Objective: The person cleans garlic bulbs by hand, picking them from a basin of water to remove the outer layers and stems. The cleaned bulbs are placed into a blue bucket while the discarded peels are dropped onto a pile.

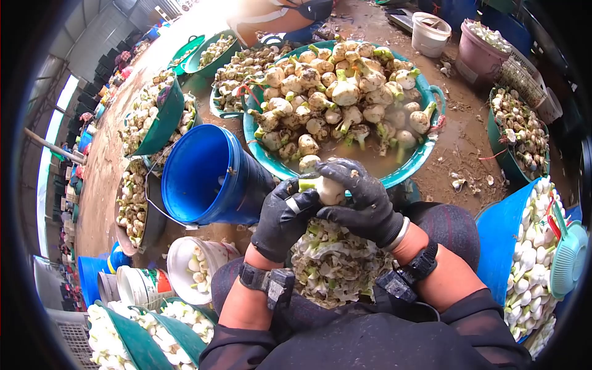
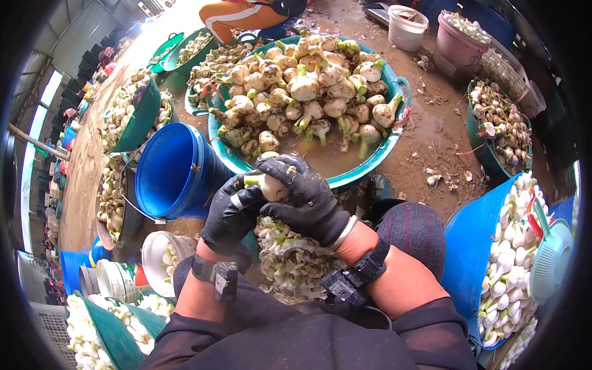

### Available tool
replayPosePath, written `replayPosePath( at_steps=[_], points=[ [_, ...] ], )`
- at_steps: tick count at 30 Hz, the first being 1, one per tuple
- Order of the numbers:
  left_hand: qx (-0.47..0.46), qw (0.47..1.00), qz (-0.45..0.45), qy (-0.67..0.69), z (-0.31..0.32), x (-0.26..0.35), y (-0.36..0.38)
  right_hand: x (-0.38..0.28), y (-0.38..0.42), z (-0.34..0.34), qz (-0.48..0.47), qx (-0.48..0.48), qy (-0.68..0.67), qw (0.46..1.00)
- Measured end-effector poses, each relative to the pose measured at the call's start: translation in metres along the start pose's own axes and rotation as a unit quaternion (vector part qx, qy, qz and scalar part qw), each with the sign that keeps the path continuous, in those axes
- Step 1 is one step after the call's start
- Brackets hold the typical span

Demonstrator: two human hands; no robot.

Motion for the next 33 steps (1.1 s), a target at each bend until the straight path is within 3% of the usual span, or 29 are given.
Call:
replayPosePath(
  at_steps=[3, 4, 5, 6, 8, 9, 10, 12, 14, 15, 16, 18, 19, 21, 23, 25, 28, 29, 30, 31, 32, 33],
  points=[
    [0.005, 0.999, 0.016, -0.030, -0.004, 0.003, 0.003, 0.008, 0.005, 0.000, 0.065, 0.005, -0.036, 0.997],
    [0.023, 0.995, 0.042, -0.087, -0.010, 0.006, 0.004, 0.025, 0.014, 0.006, 0.239, 0.004, -0.168, 0.956],
    [0.041, 0.986, 0.069, -0.144, -0.015, 0.009, 0.003, 0.038, 0.028, 0.016, 0.401, 0.003, -0.291, 0.869],
    [0.040, 0.986, 0.068, -0.144, -0.019, 0.007, 0.000, 0.041, 0.028, 0.011, 0.402, 0.004, -0.291, 0.868],
    [0.028, 0.929, 0.253, -0.267, -0.018, 0.025, -0.001, 0.046, 0.061, 0.032, 0.628, -0.129, -0.421, 0.642],
    [0.023, 0.929, 0.252, -0.271, -0.013, 0.026, -0.001, 0.039, 0.077, 0.046, 0.707, -0.095, -0.459, 0.529],
    [0.021, 0.911, 0.255, -0.323, -0.006, 0.027, 0.003, 0.021, 0.076, 0.047, 0.689, -0.172, -0.479, 0.517],
    [-0.024, 0.930, 0.251, -0.267, 0.009, 0.033, 0.010, 0.017, 0.079, 0.054, 0.680, -0.158, -0.526, 0.485],
    [0.073, 0.979, 0.120, -0.148, -0.009, 0.023, 0.002, 0.020, 0.066, 0.045, 0.682, -0.085, -0.515, 0.513],
    [0.110, 0.981, 0.115, -0.108, -0.015, 0.025, 0.000, 0.032, 0.066, 0.041, 0.677, -0.071, -0.502, 0.534],
    [0.100, 0.992, 0.021, -0.073, -0.023, 0.018, 0.001, 0.038, 0.060, 0.038, 0.652, -0.073, -0.515, 0.552],
    [-0.009, 0.997, 0.016, -0.075, -0.010, 0.016, 0.009, 0.044, 0.057, 0.027, 0.650, -0.044, -0.492, 0.577],
    [0.005, 0.996, 0.003, -0.086, -0.004, 0.011, 0.012, 0.043, 0.057, 0.029, 0.651, -0.042, -0.491, 0.577],
    [0.004, 0.997, 0.025, -0.072, -0.002, 0.002, 0.011, 0.040, 0.050, 0.036, 0.611, -0.060, -0.459, 0.642],
    [0.014, 0.996, 0.022, -0.088, -0.008, 0.001, 0.009, 0.042, 0.052, 0.038, 0.620, -0.057, -0.444, 0.645],
    [0.006, 0.973, 0.079, -0.216, -0.007, 0.008, 0.008, 0.046, 0.051, 0.036, 0.625, -0.050, -0.428, 0.651],
    [-0.008, 0.957, 0.136, -0.254, -0.002, 0.015, 0.010, 0.052, 0.032, 0.013, 0.488, -0.002, -0.229, 0.842],
    [0.040, 0.994, 0.043, -0.093, -0.012, 0.009, 0.005, 0.053, 0.024, 0.014, 0.424, 0.070, -0.304, 0.850],
    [0.052, 0.967, 0.192, -0.156, -0.019, 0.022, 0.000, 0.045, 0.016, 0.007, 0.368, 0.054, -0.293, 0.881],
    [0.036, 0.951, 0.225, -0.211, -0.034, 0.022, -0.009, 0.025, 0.005, 0.001, 0.184, 0.001, -0.187, 0.965],
    [0.021, 0.929, 0.258, -0.265, -0.048, 0.028, -0.014, 0.002, 0.004, 0.004, -0.013, -0.050, -0.072, 0.996],
    [0.021, 0.981, 0.136, -0.133, -0.059, 0.020, -0.018, -0.005, 0.014, 0.019, 0.100, -0.161, -0.128, 0.973]
  ],
)
Point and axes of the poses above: each hand's wrist, its own y-axis away from the middle knuckle, its own z-axis out of the palm, x = y × z, the point moved 8 cm from there along -y, towards the middle knuckle, and after that the axes turned 14 degrees about x, right-handed, at the moved point
